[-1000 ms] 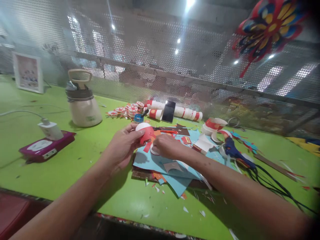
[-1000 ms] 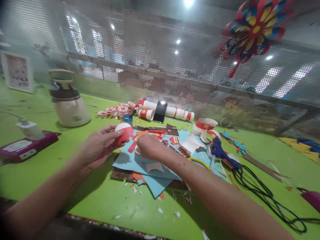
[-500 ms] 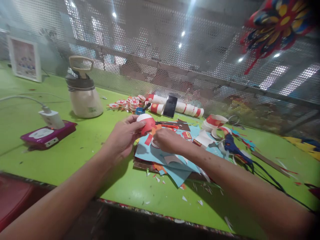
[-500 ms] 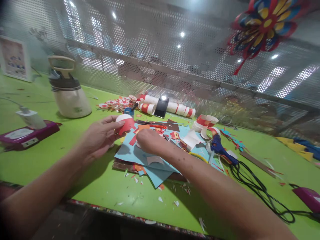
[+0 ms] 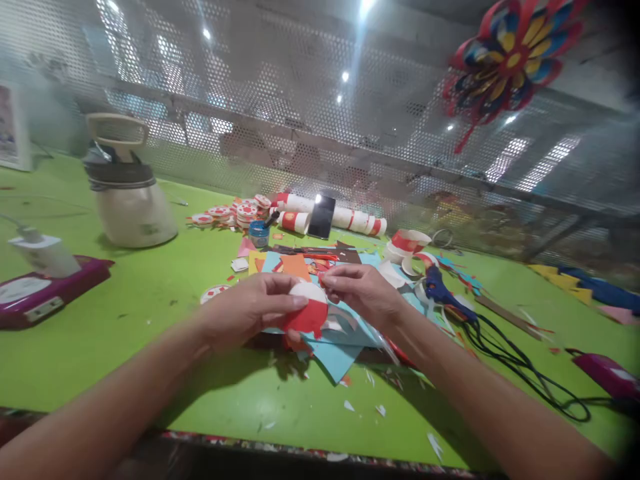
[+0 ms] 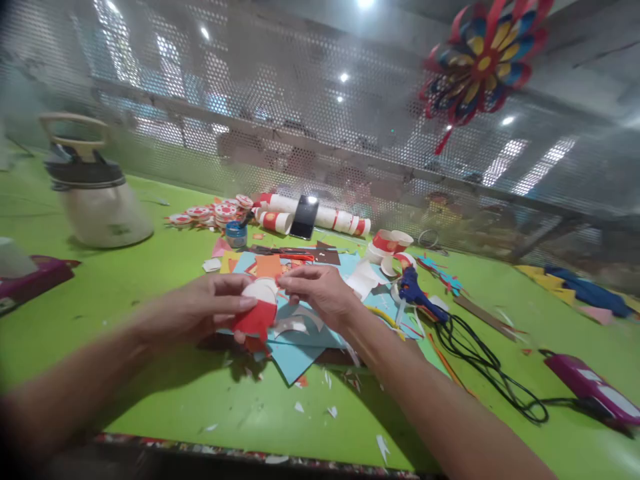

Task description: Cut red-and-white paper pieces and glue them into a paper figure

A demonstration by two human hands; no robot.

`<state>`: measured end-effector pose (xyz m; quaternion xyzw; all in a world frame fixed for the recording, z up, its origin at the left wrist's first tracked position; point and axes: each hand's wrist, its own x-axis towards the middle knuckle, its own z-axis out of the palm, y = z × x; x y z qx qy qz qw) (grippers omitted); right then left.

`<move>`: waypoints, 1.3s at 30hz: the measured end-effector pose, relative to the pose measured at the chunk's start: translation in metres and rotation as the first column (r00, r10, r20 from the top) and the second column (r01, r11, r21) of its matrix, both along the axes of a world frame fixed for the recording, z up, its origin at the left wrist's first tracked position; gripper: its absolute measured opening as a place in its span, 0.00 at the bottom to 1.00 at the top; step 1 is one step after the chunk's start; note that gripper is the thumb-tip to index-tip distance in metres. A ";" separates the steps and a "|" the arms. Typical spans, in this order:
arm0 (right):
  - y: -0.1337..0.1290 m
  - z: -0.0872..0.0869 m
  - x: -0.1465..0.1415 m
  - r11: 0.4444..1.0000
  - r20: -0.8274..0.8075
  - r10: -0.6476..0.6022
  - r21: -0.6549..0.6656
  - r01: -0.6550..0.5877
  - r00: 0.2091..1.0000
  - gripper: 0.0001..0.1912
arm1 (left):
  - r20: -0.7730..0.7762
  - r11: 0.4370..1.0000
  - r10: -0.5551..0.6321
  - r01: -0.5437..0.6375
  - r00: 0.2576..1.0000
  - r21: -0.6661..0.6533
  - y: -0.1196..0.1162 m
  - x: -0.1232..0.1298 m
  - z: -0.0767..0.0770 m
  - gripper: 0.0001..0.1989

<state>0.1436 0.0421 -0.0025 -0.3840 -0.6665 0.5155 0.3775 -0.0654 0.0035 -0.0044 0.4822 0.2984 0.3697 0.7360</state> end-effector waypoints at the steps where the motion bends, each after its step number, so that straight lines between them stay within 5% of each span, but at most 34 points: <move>1: -0.006 -0.001 0.001 1.000 -0.043 0.008 -0.011 -0.008 0.999 0.08 | -0.005 0.998 -0.057 0.057 0.998 0.013 -0.001 0.002 -0.003 0.10; 4: -0.020 -0.003 0.002 0.999 -0.118 0.035 0.009 -0.034 0.992 0.03 | -0.009 0.990 -0.132 0.132 0.991 0.053 -0.001 0.009 -0.010 0.11; 13: -0.027 0.000 0.011 0.985 -0.078 0.114 0.137 -0.103 0.990 0.04 | -0.135 0.997 -0.074 0.077 0.988 0.022 -0.005 0.012 -0.008 0.11; 22: -0.024 0.015 0.011 0.950 0.076 0.278 -0.167 -0.262 0.958 0.08 | -0.316 0.969 -0.178 0.221 0.932 0.107 -0.008 0.009 0.000 0.08; 29: -0.024 0.014 0.031 0.989 0.126 0.090 -0.129 -0.074 0.988 0.08 | -0.391 0.984 -0.126 0.164 0.912 0.065 -0.002 -0.002 -0.002 0.10; 33: -0.024 0.003 0.040 0.991 0.196 -0.042 -0.116 0.065 0.980 0.06 | -0.379 0.996 -0.090 0.086 0.921 -0.029 0.006 -0.002 -0.009 0.12; 39: -0.018 -0.017 0.028 0.973 0.288 -0.154 -0.123 0.196 0.945 0.06 | -0.449 0.992 -0.123 0.117 0.885 -0.043 0.005 0.013 -0.015 0.10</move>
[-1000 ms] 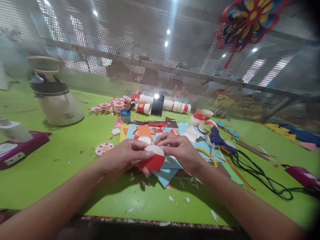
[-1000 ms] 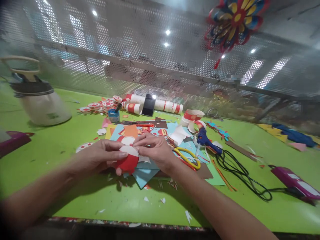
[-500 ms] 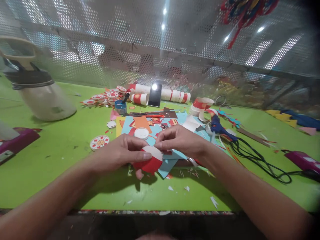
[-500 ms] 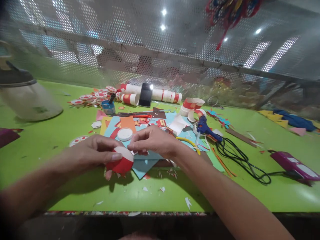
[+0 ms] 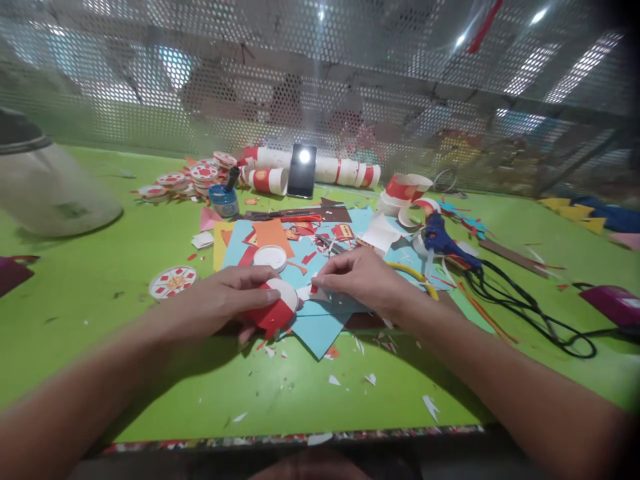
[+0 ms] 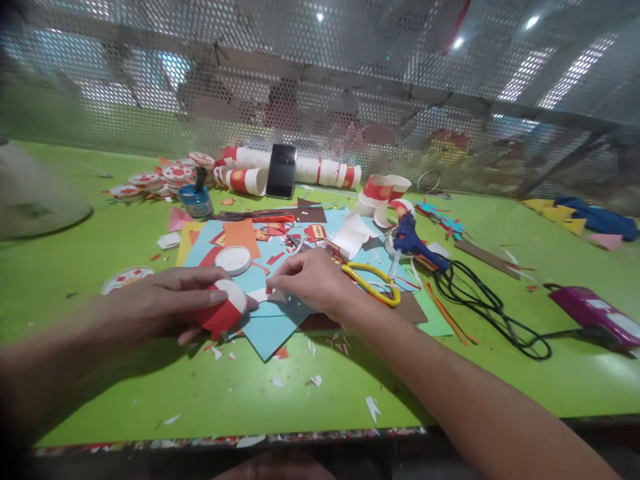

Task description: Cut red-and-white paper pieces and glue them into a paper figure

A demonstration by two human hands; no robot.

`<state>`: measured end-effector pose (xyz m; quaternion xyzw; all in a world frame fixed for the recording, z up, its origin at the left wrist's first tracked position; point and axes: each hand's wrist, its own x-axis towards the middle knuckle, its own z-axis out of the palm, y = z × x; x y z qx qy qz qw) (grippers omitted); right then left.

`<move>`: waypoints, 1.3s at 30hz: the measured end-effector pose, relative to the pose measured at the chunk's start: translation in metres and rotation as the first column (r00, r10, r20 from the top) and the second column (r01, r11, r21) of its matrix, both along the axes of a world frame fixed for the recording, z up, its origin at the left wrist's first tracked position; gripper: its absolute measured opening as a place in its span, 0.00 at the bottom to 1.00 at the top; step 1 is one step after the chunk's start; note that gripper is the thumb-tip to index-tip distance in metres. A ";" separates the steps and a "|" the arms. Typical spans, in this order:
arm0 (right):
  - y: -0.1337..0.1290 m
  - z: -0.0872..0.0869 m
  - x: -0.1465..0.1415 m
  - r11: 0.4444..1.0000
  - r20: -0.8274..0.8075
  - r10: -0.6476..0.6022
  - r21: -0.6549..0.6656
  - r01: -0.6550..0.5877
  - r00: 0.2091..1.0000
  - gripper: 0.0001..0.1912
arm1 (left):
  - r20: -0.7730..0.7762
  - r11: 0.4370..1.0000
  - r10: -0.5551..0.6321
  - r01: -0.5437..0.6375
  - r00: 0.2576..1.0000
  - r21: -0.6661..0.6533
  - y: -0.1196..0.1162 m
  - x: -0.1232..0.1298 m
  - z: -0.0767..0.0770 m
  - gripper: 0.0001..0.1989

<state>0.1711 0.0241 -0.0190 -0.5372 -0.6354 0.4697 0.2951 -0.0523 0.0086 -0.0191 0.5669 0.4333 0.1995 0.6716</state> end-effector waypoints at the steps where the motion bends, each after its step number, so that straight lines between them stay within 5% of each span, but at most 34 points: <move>1: 0.001 -0.003 -0.003 1.000 0.017 -0.023 -0.008 0.023 1.000 0.07 | -0.013 1.000 0.011 -0.011 1.000 0.007 -0.001 0.002 -0.001 0.09; 6: 0.002 -0.011 -0.012 0.993 0.058 -0.111 -0.021 0.112 0.992 0.07 | -0.017 0.997 0.080 -0.080 0.997 0.004 -0.004 0.005 -0.006 0.11; 22: -0.005 -0.010 -0.016 0.990 0.219 -0.102 0.114 0.079 0.970 0.09 | 0.016 0.997 0.078 -0.077 0.997 -0.027 -0.001 0.006 -0.008 0.08; 32: -0.004 -0.014 -0.015 0.973 0.226 -0.115 0.222 0.064 0.967 0.08 | 0.018 0.996 0.089 -0.089 0.996 -0.029 0.000 0.007 -0.006 0.09; 39: -0.008 -0.007 -0.015 0.979 0.176 -0.130 0.181 0.098 0.976 0.10 | 0.014 0.996 0.083 -0.083 0.996 -0.028 -0.001 0.007 -0.006 0.08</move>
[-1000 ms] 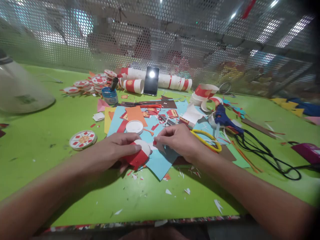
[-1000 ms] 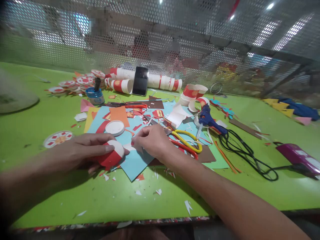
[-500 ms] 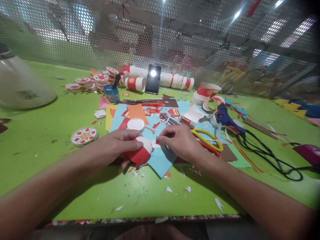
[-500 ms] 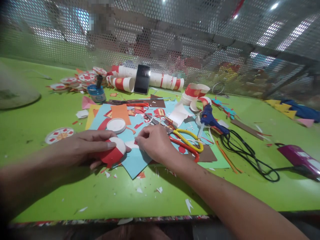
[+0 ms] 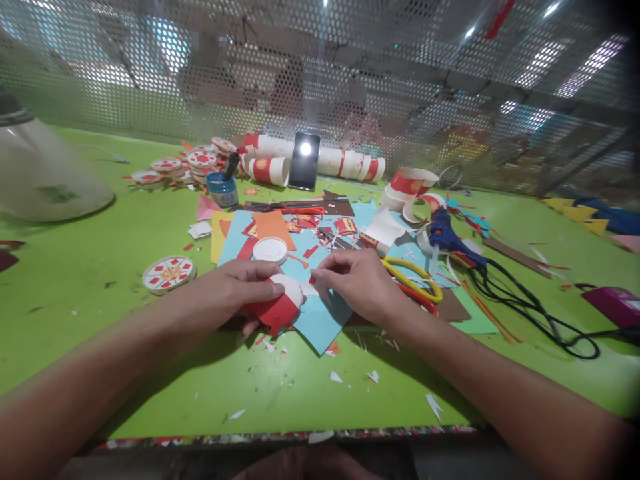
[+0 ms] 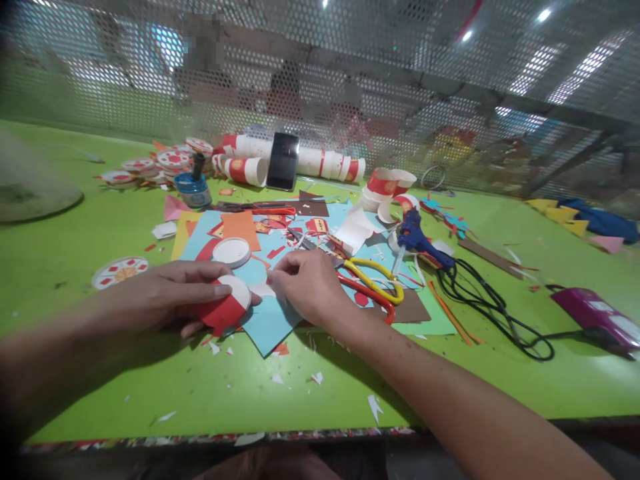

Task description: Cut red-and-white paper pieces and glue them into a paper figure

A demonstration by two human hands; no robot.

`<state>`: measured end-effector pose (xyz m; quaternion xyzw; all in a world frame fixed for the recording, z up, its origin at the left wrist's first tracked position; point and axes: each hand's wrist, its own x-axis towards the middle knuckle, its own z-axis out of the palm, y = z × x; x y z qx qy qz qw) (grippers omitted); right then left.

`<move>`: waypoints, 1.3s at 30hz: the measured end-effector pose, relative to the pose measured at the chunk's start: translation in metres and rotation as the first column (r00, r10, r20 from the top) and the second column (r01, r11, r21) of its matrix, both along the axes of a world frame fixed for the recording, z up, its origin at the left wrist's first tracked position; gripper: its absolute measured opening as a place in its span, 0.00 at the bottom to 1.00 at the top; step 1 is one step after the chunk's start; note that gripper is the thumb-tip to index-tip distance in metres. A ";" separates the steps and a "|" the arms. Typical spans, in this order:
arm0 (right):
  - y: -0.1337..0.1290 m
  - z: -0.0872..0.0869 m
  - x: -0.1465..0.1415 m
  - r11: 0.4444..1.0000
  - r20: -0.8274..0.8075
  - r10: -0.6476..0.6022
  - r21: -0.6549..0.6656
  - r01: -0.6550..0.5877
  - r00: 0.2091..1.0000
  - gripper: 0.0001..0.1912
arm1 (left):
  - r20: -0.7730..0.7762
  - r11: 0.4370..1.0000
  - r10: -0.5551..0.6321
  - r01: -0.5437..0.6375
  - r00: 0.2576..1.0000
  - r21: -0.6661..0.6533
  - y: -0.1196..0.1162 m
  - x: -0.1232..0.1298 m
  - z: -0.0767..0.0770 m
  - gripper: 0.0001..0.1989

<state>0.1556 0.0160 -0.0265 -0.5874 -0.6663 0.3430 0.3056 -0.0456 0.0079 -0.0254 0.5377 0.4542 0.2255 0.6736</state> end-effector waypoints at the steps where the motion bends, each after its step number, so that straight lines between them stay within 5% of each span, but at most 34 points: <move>1: 0.000 0.001 0.000 1.000 -0.013 -0.002 0.002 0.002 1.000 0.09 | 0.004 1.000 -0.002 0.002 1.000 0.000 0.000 0.000 -0.001 0.09; 10: -0.003 0.010 0.008 1.000 -0.236 -0.004 -0.021 -0.001 0.972 0.07 | 0.024 1.000 -0.017 0.017 1.000 -0.018 0.001 -0.001 -0.004 0.10; 21: -0.013 0.019 0.013 0.990 -0.559 0.049 -0.083 -0.114 0.828 0.08 | 0.158 0.993 -0.046 0.062 0.986 -0.096 0.002 0.001 0.004 0.06; 27: -0.019 0.025 0.012 0.996 -0.644 0.021 -0.051 -0.070 0.765 0.06 | 0.213 0.992 0.001 0.025 0.977 -0.121 0.000 0.001 0.007 0.08; 34: -0.026 0.018 -0.006 0.966 -0.727 -0.109 -0.238 -0.100 0.678 0.08 | 0.279 0.988 0.130 -0.099 0.951 -0.122 -0.007 0.007 0.009 0.14; 39: -0.025 0.013 -0.010 0.971 -0.724 -0.149 -0.237 -0.041 0.674 0.07 | 0.297 0.984 0.161 -0.129 0.941 -0.126 -0.012 0.009 0.009 0.17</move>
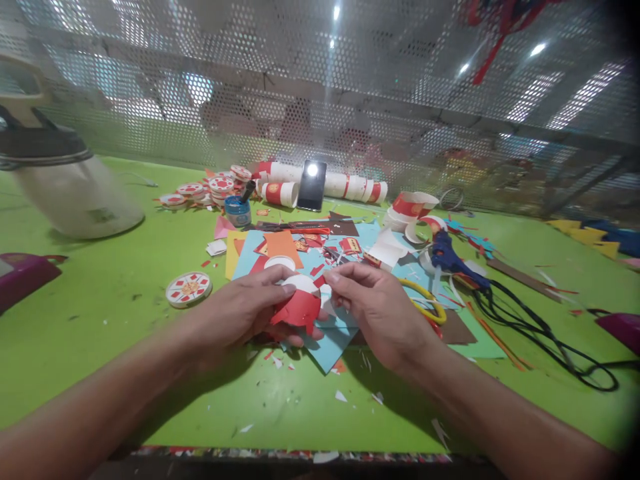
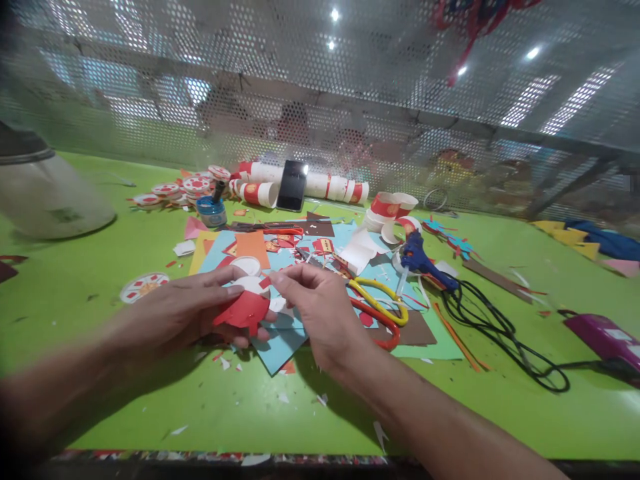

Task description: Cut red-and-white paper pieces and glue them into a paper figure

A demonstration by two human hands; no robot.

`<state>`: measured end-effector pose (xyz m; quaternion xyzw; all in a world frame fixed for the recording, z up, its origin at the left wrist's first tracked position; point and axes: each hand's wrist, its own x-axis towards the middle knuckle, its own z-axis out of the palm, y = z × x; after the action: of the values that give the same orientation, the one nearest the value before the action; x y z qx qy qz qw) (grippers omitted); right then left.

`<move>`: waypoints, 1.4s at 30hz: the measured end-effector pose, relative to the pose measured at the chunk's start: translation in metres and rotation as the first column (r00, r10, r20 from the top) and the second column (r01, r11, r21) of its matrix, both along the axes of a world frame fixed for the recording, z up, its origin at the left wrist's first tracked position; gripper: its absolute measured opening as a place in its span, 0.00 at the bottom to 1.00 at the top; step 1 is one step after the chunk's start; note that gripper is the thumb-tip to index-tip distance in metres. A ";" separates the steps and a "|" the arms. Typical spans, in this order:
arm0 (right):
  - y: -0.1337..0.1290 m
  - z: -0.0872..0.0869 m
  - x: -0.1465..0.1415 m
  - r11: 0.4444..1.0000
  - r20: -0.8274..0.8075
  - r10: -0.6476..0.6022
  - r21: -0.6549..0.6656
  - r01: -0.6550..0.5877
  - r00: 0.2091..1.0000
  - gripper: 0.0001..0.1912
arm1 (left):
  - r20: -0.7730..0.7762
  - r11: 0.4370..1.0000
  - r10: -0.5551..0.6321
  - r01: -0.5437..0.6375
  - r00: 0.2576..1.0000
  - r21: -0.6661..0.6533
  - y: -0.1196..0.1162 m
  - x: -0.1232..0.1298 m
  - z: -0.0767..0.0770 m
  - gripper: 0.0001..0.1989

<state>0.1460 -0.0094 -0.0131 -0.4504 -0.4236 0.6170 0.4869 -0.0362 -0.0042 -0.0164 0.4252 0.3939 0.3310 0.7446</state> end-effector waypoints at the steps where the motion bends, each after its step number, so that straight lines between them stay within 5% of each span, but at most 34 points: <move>1: 0.000 0.000 0.000 1.000 -0.001 -0.008 0.003 0.008 1.000 0.07 | 0.006 1.000 0.010 -0.010 1.000 -0.007 -0.001 0.000 0.000 0.19; 6: 0.000 -0.002 -0.002 1.000 -0.010 0.002 0.001 -0.002 1.000 0.10 | -0.009 0.999 0.028 -0.028 1.000 -0.016 -0.004 -0.001 -0.001 0.28; 16: 0.000 -0.007 -0.002 1.000 0.012 -0.014 0.018 0.013 1.000 0.10 | 0.022 1.000 -0.030 0.029 0.999 0.012 -0.004 0.001 0.000 0.30; 24: 0.000 -0.006 -0.004 1.000 -0.014 0.002 -0.005 -0.002 1.000 0.12 | 0.054 0.997 -0.067 0.065 0.996 0.036 -0.004 0.002 0.000 0.17; 33: -0.002 -0.011 -0.003 1.000 -0.004 -0.005 0.006 0.005 1.000 0.13 | 0.002 0.999 -0.043 0.043 0.999 0.026 -0.006 -0.001 -0.002 0.21; 42: -0.002 -0.009 -0.005 0.999 0.009 -0.033 -0.006 0.033 0.999 0.13 | 0.076 0.996 -0.083 0.080 0.994 0.039 -0.006 0.002 -0.001 0.12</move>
<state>0.1411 -0.0109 -0.0225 -0.4616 -0.4163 0.6083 0.4936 -0.0345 -0.0099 -0.0173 0.4411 0.3408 0.3236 0.7646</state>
